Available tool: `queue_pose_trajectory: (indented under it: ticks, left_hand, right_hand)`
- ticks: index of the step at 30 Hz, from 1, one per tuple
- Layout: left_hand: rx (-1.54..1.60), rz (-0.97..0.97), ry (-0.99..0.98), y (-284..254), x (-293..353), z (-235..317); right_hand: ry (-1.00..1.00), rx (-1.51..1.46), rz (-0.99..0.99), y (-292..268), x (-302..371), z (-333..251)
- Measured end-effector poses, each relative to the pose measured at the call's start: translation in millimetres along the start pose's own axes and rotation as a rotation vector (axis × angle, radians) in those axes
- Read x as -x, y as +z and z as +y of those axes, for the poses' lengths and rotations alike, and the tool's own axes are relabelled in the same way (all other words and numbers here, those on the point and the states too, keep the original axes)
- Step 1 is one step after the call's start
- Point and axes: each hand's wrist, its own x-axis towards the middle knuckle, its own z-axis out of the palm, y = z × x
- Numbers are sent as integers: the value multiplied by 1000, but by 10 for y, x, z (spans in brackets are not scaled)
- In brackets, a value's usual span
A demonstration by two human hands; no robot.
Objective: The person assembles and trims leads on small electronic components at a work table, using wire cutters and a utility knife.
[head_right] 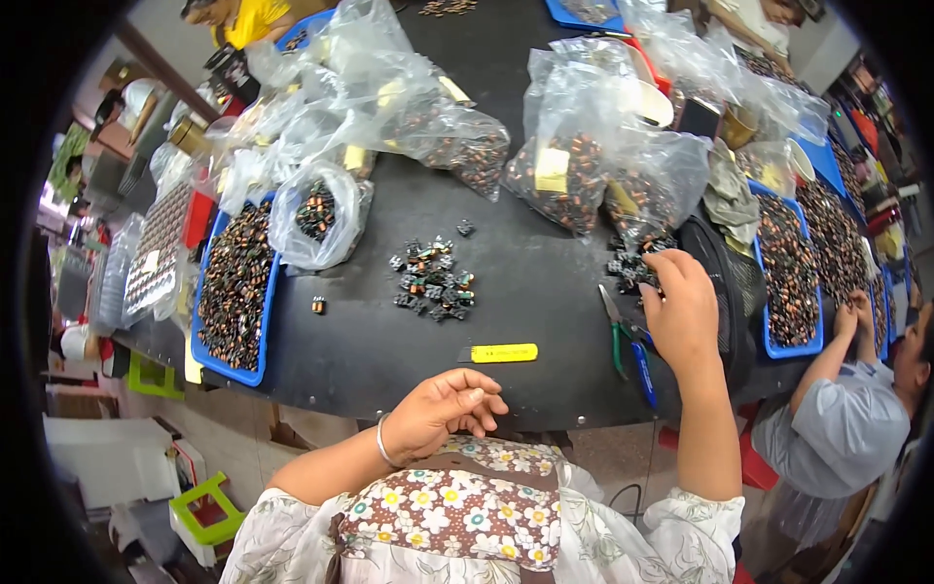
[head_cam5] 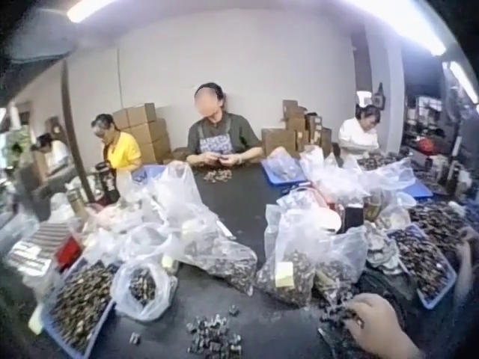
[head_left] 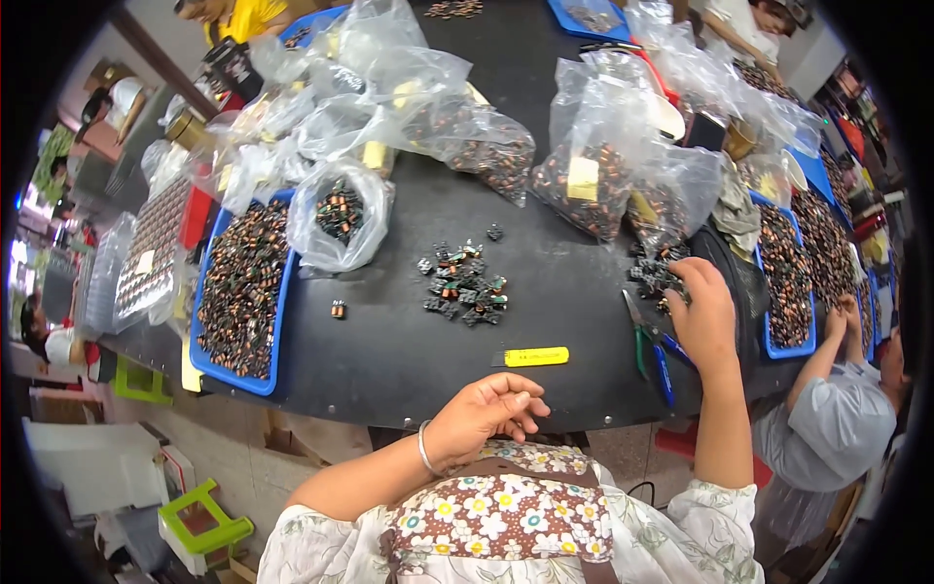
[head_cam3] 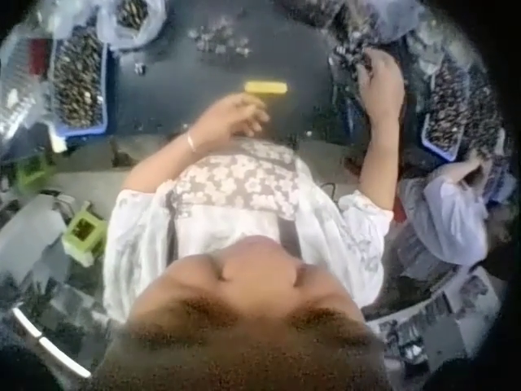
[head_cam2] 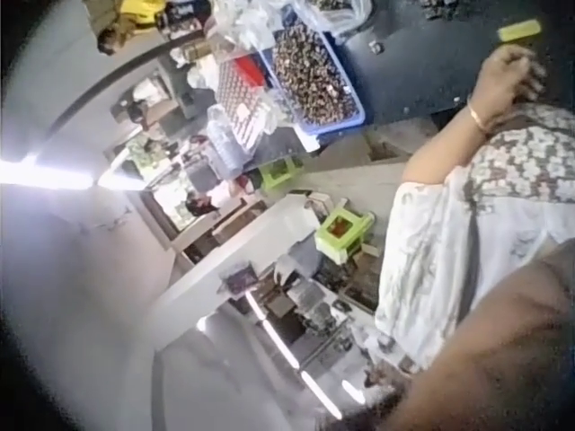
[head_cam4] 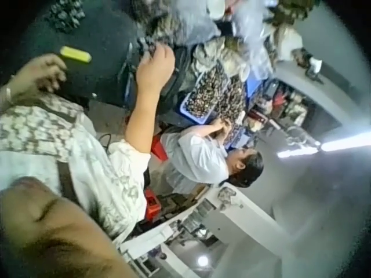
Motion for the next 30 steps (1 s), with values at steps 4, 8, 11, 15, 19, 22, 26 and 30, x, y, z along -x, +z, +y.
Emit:
queue_pose_trajectory:
  ticks: [4, 8, 11, 15, 19, 22, 26, 30]
  left_hand:
    - [-2, 53, 33, -111, 17, 41]
    - [-372, 135, 248, -174, -68, 364]
    - [-966, 321, 615, -236, -255, 728]
    - [-1647, 510, 1001, -432, -730, 1115]
    - [-1894, 681, 598, -454, -1144, 1285]
    - [-1940, 723, 561, -593, -1223, 1228]
    - [-1543, 573, 718, -478, -987, 1257]
    - [-635, 390, 648, -549, -513, 1167]
  right_hand:
    - [-102, -319, -150, 130, -11, -358]
    - [-378, -333, -517, 563, 60, -825]
    - [-507, -297, -499, 817, 193, -954]
    - [-605, -217, -430, 870, 278, -1032]
    - [-560, -167, -470, 838, 207, -1082]
    - [-390, -356, -538, 727, 68, -1120]
    - [171, -922, -459, 700, 32, -984]
    - [261, -925, -446, 681, -211, -1014]
